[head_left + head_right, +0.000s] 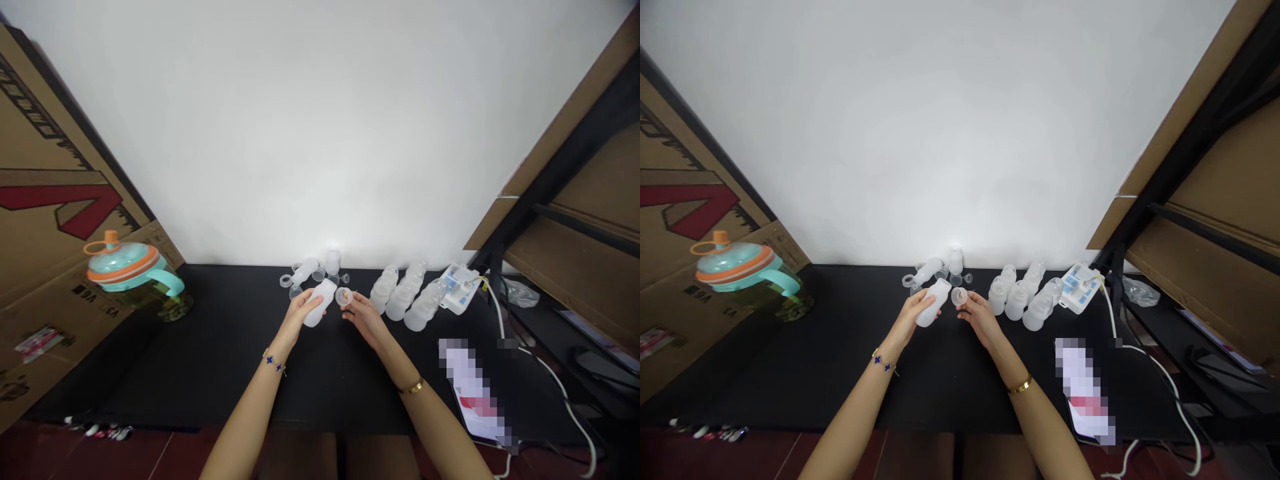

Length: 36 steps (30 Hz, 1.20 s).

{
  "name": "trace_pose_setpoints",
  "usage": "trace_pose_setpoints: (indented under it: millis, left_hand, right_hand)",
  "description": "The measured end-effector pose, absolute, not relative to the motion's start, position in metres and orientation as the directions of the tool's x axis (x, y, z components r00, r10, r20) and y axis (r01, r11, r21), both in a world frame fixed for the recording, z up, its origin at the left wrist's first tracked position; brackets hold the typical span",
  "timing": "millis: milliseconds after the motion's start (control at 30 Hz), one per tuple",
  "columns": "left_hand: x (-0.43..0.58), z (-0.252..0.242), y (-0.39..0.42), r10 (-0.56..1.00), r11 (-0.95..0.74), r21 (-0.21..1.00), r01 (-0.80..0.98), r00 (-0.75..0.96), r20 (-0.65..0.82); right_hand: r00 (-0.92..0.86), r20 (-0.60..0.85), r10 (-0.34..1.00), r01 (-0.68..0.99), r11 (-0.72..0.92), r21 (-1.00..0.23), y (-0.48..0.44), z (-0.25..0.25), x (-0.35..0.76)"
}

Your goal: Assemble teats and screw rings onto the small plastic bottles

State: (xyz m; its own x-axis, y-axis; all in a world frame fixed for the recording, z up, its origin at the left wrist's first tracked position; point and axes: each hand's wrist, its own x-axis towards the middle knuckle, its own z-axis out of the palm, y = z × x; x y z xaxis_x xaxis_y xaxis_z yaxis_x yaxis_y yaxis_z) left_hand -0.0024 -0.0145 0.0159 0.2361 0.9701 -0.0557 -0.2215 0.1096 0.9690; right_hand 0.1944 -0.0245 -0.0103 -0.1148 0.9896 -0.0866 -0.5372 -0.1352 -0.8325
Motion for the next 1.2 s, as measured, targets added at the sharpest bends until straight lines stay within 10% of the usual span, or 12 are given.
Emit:
trace_pose_setpoints:
  millis: [1200]
  left_hand:
    - [0.0025,0.0116,-0.0151,0.964,0.130,0.973,-0.189,0.255,-0.079]
  right_hand:
    - [-0.041,-0.120,0.992,-0.553,-0.122,-0.824,-0.0218,-0.0098,0.1969]
